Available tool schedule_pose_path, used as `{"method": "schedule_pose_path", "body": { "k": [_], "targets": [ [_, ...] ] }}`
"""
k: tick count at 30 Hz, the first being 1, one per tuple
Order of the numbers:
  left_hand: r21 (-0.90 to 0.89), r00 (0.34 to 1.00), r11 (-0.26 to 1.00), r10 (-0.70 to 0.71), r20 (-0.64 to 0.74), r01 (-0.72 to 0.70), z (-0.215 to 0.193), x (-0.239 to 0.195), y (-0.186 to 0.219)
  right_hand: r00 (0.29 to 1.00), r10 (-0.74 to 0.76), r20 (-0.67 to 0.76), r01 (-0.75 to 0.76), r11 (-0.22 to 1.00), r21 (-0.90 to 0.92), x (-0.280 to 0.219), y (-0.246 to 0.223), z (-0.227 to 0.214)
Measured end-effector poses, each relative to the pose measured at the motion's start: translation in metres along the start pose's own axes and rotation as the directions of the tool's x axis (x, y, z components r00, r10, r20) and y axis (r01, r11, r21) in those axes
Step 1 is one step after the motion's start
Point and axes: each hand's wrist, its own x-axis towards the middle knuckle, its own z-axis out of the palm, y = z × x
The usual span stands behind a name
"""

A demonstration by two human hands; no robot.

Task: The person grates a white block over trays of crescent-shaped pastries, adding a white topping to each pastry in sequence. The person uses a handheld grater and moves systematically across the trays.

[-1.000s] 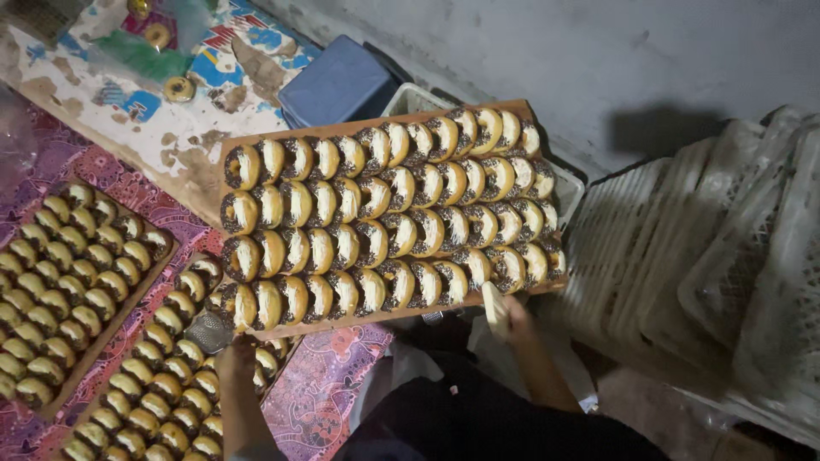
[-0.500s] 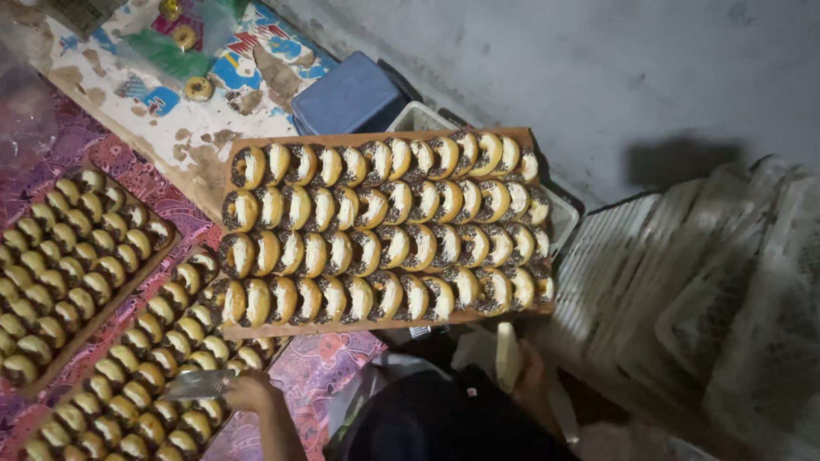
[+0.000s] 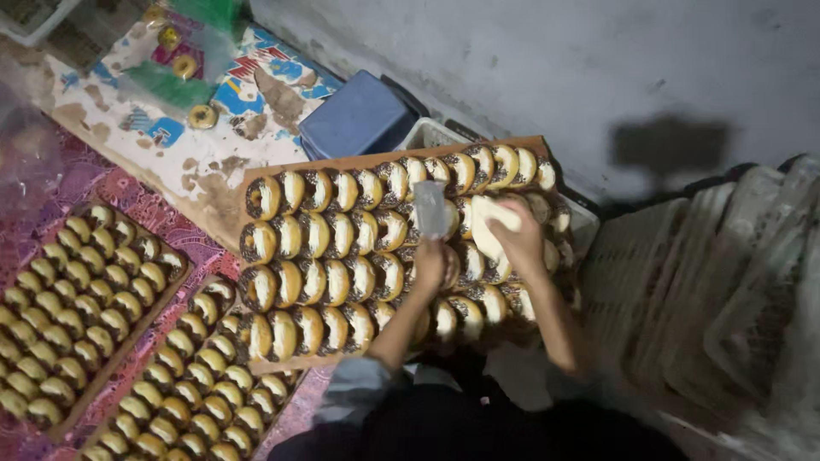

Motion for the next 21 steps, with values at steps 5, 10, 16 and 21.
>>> {"method": "schedule_pose_path", "body": {
  "k": [5, 10, 16, 21],
  "targets": [
    [0.085, 0.993, 0.993, -0.080, -0.091, 0.088, 0.024, 0.050, 0.017, 0.980, -0.157, 0.118, 0.184, 0.944, -0.273, 0.088, -0.019, 0.066],
    [0.186, 0.997, 0.982, -0.033, -0.069, 0.045, 0.015, 0.069, 0.015, 0.946, -0.285, 0.154, 0.323, 0.795, -0.514, 0.120, -0.006, 0.100],
    [0.179, 0.996, 0.982, -0.046, -0.078, 0.059, 0.015, 0.083, 0.024, 0.954, -0.229, 0.192, 0.293, 0.843, -0.450, 0.140, 0.018, 0.125],
    [0.163, 0.999, 0.986, -0.030, -0.046, 0.037, 0.012, 0.076, 0.025, 0.977, -0.120, 0.178, 0.200, 0.808, -0.554, 0.152, 0.040, 0.141]
  ]
}}
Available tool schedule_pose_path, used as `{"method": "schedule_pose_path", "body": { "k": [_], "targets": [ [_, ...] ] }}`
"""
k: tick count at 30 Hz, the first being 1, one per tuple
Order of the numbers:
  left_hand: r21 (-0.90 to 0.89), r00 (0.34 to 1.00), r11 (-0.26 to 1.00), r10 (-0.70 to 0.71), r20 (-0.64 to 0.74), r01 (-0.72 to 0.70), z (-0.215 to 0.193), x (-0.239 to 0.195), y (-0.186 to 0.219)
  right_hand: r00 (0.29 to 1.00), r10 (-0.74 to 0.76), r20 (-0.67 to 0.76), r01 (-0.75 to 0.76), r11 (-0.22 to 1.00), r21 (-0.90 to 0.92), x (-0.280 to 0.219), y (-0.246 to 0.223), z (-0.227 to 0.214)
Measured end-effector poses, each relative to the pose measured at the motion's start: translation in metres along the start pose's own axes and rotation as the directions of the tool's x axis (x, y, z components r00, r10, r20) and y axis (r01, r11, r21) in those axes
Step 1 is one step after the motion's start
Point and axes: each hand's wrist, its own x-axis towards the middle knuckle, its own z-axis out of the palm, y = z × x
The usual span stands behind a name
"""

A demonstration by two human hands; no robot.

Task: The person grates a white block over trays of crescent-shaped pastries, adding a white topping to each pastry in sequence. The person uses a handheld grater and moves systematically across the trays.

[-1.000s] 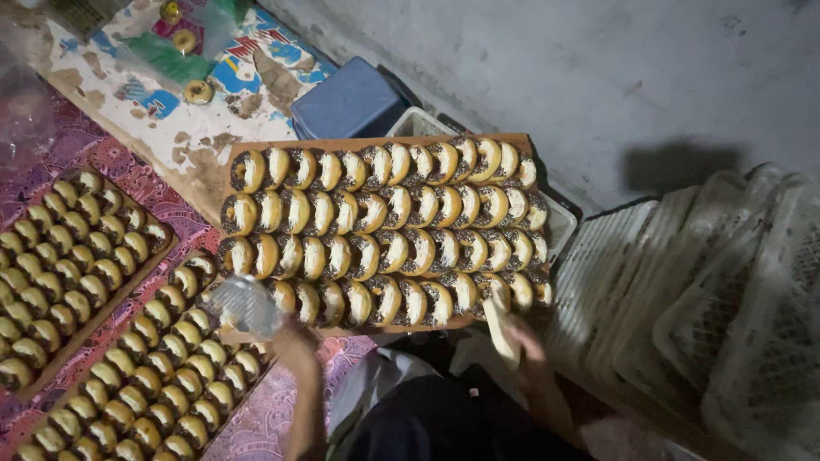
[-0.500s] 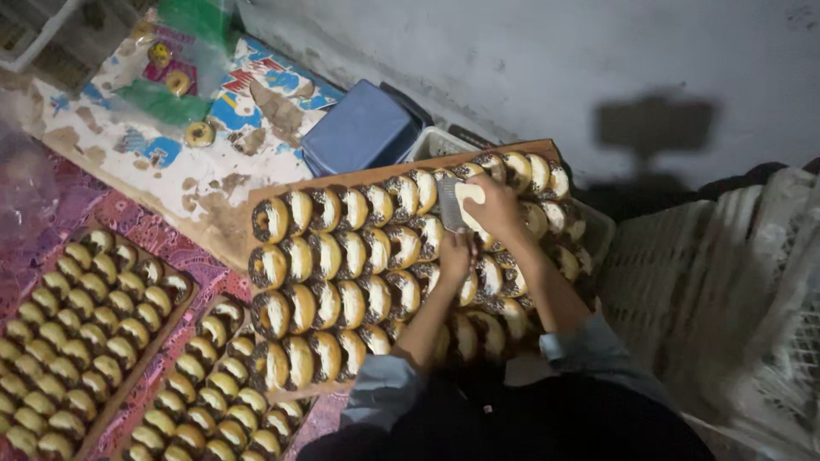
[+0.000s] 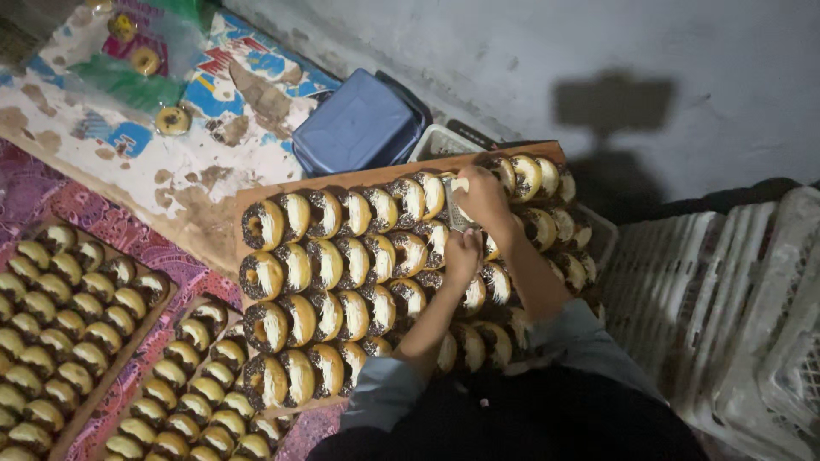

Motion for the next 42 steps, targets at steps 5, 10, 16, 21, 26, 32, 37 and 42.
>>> {"method": "schedule_pose_path", "body": {
  "k": [5, 10, 16, 21, 26, 32, 37, 42],
  "targets": [
    [-0.105, 0.999, 0.993, -0.046, 0.003, 0.046, 0.004, -0.005, -0.009, 0.999, 0.020, 0.042, -0.018, 0.999, -0.047, 0.012, 0.010, 0.013],
    [-0.067, 0.997, 0.995, -0.071, -0.011, 0.070, 0.002, -0.050, -0.024, 0.996, 0.051, 0.077, -0.047, 0.997, -0.058, 0.025, 0.020, 0.016],
    [0.019, 0.965, 0.965, -0.261, -0.017, 0.262, 0.009, -0.094, -0.020, 0.978, 0.160, 0.130, -0.193, 0.933, 0.302, 0.024, 0.036, -0.053],
    [-0.016, 0.996, 0.998, -0.054, 0.070, 0.055, 0.031, -0.039, -0.012, 0.975, 0.156, 0.159, -0.200, 0.927, 0.317, 0.016, 0.035, -0.105],
    [0.087, 1.000, 0.996, -0.021, 0.017, 0.020, 0.044, 0.009, -0.014, 0.995, -0.093, 0.019, 0.093, 0.995, 0.024, 0.005, 0.024, -0.094],
    [-0.057, 0.993, 0.996, -0.058, 0.106, 0.064, 0.048, 0.019, -0.024, 0.998, -0.061, -0.025, 0.058, 0.991, -0.119, 0.013, 0.038, -0.047],
    [-0.052, 0.993, 0.993, -0.098, 0.073, 0.102, 0.046, -0.005, -0.034, 0.995, 0.071, 0.064, -0.064, 0.991, -0.116, 0.027, 0.053, -0.030],
    [0.071, 0.972, 0.980, -0.192, 0.132, 0.184, 0.042, -0.055, -0.055, 0.991, 0.086, 0.098, -0.076, 0.992, -0.099, 0.030, 0.057, -0.039]
  ]
}}
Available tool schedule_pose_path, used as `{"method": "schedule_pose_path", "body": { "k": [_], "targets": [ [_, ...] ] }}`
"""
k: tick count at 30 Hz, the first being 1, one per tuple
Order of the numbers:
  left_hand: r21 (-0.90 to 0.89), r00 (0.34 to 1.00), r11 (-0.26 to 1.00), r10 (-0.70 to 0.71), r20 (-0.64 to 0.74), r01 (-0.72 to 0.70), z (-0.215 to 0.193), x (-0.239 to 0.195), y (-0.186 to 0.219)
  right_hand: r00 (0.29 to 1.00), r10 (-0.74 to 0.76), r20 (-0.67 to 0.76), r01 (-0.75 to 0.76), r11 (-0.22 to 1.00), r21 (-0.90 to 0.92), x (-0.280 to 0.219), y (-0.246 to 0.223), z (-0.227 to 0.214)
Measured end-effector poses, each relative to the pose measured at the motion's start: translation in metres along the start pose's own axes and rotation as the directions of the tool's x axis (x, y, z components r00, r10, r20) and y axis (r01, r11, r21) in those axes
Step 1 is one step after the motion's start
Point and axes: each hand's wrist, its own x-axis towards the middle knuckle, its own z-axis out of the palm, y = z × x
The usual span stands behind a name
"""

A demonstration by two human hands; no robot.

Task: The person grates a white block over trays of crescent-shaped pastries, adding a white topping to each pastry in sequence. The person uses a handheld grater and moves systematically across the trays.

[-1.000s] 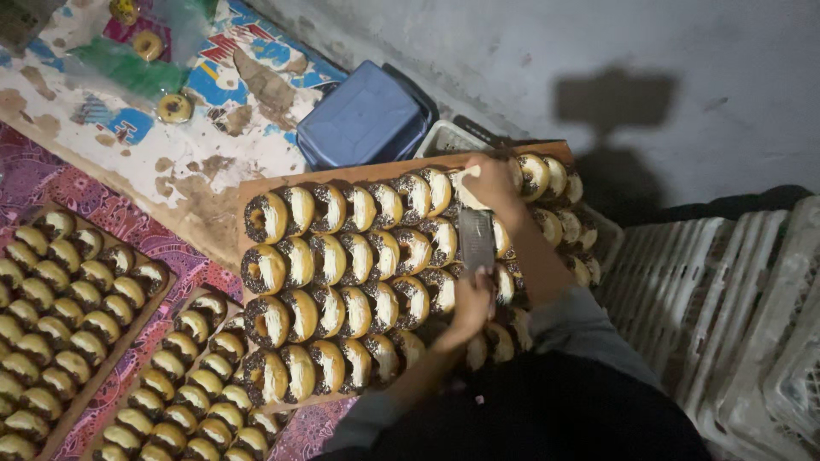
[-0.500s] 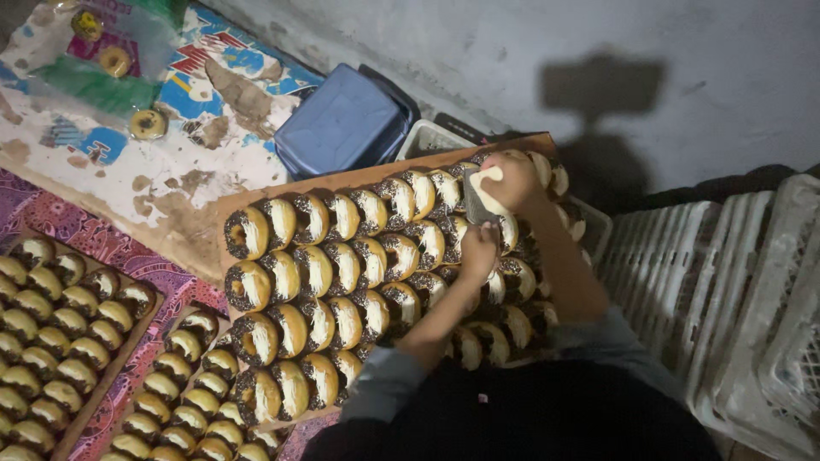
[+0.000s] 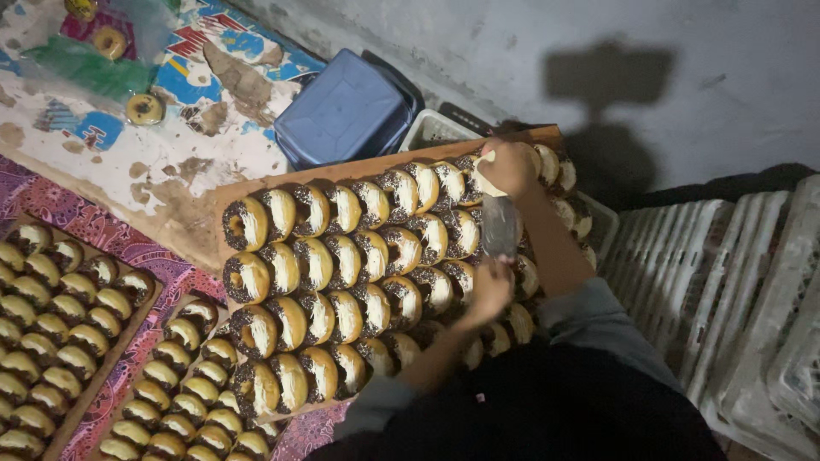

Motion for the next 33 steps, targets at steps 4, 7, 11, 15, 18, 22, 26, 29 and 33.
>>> {"method": "schedule_pose_path", "body": {
  "k": [4, 7, 11, 15, 18, 22, 26, 29, 33],
  "targets": [
    [0.390, 0.973, 0.910, 0.201, -0.115, -0.141, 0.010, -0.010, -0.012, 0.992, 0.116, 0.039, -0.122, 0.957, 0.262, -0.010, 0.009, -0.038],
    [0.389, 0.951, 0.900, 0.273, -0.144, -0.199, 0.020, 0.014, 0.000, 0.982, 0.186, -0.002, -0.172, 0.913, 0.369, -0.019, 0.021, -0.071],
    [0.186, 0.977, 0.971, 0.176, -0.120, -0.152, 0.027, 0.056, 0.031, 0.996, 0.090, -0.022, -0.080, 0.959, 0.273, -0.022, 0.025, -0.081],
    [0.324, 0.930, 0.907, 0.333, -0.155, -0.270, 0.032, 0.084, 0.055, 0.995, -0.012, -0.098, 0.032, 0.979, 0.202, -0.029, 0.023, -0.063],
    [0.316, 0.914, 0.893, 0.379, -0.145, -0.320, 0.032, 0.095, 0.060, 0.983, -0.012, -0.185, 0.042, 0.986, 0.162, -0.026, 0.024, -0.042],
    [0.137, 0.945, 0.945, 0.312, -0.096, -0.298, 0.032, 0.097, 0.055, 0.978, 0.086, -0.190, -0.080, 0.996, 0.035, -0.004, 0.027, -0.021],
    [0.047, 0.975, 0.976, 0.215, -0.061, -0.212, 0.034, 0.081, 0.048, 0.979, 0.192, -0.071, -0.192, 0.981, 0.004, 0.005, 0.031, -0.018],
    [0.075, 0.975, 0.979, 0.197, -0.105, -0.189, 0.036, 0.058, 0.038, 0.971, 0.232, -0.053, -0.232, 0.973, 0.000, 0.011, 0.033, -0.017],
    [0.086, 0.989, 0.989, 0.128, -0.070, -0.122, 0.035, 0.013, 0.013, 0.983, 0.175, -0.061, -0.170, 0.982, 0.086, 0.009, 0.045, -0.020]
  ]
}}
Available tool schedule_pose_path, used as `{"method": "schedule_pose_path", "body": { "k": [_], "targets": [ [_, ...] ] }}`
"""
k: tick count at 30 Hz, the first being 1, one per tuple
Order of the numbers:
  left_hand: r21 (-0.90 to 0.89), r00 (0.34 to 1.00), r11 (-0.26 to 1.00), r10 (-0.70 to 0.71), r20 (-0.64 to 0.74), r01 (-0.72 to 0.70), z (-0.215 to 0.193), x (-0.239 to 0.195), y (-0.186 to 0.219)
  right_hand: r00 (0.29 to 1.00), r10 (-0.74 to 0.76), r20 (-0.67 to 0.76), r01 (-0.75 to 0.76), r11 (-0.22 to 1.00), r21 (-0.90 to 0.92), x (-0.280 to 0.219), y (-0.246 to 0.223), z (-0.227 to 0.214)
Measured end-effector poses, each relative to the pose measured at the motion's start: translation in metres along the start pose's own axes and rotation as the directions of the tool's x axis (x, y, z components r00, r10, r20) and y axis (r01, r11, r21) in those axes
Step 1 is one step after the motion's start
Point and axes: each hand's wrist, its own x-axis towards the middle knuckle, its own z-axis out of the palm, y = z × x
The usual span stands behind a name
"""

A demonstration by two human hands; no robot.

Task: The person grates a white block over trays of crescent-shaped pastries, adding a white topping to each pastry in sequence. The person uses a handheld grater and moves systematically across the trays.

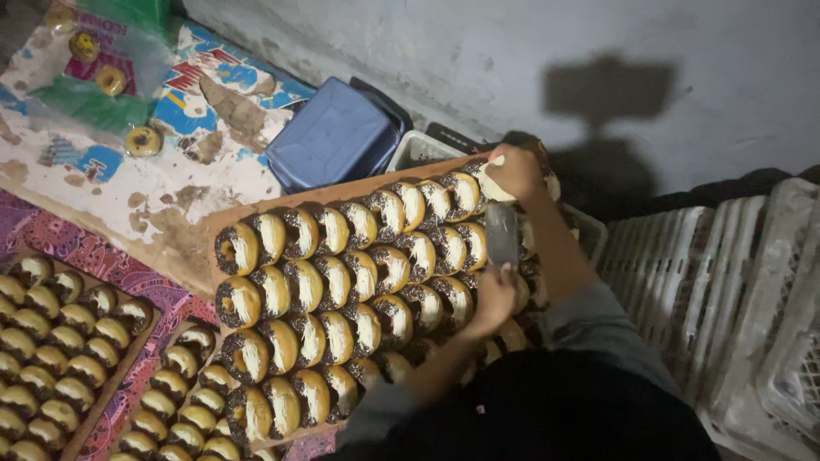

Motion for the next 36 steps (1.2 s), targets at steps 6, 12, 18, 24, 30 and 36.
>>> {"method": "schedule_pose_path", "body": {
  "k": [6, 12, 18, 24, 30, 36],
  "targets": [
    [0.310, 0.994, 0.950, 0.059, -0.089, -0.029, 0.018, 0.020, -0.021, 0.999, 0.049, -0.010, -0.045, 0.971, 0.233, -0.008, 0.032, -0.062],
    [0.383, 0.960, 0.900, 0.264, -0.096, -0.209, 0.040, 0.092, -0.005, 1.000, 0.009, -0.004, -0.008, 0.985, 0.174, -0.031, 0.036, -0.076],
    [0.056, 1.000, 0.998, -0.014, 0.028, 0.013, 0.039, 0.103, 0.022, 0.998, -0.026, -0.049, 0.030, 0.997, 0.065, -0.033, 0.031, -0.044],
    [0.008, 0.999, 0.999, 0.051, 0.007, -0.051, 0.049, 0.111, -0.001, 0.995, 0.091, -0.036, -0.094, 0.988, -0.120, -0.006, 0.036, -0.025],
    [0.129, 0.986, 0.978, 0.168, -0.016, -0.165, 0.047, 0.079, -0.039, 0.984, 0.178, 0.000, -0.176, 0.975, -0.138, 0.009, 0.045, -0.017],
    [0.581, 0.885, 0.676, 0.419, 0.203, -0.453, 0.069, 0.044, -0.095, 0.994, 0.104, 0.045, -0.110, 0.984, 0.137, 0.005, 0.072, -0.050]
  ]
}}
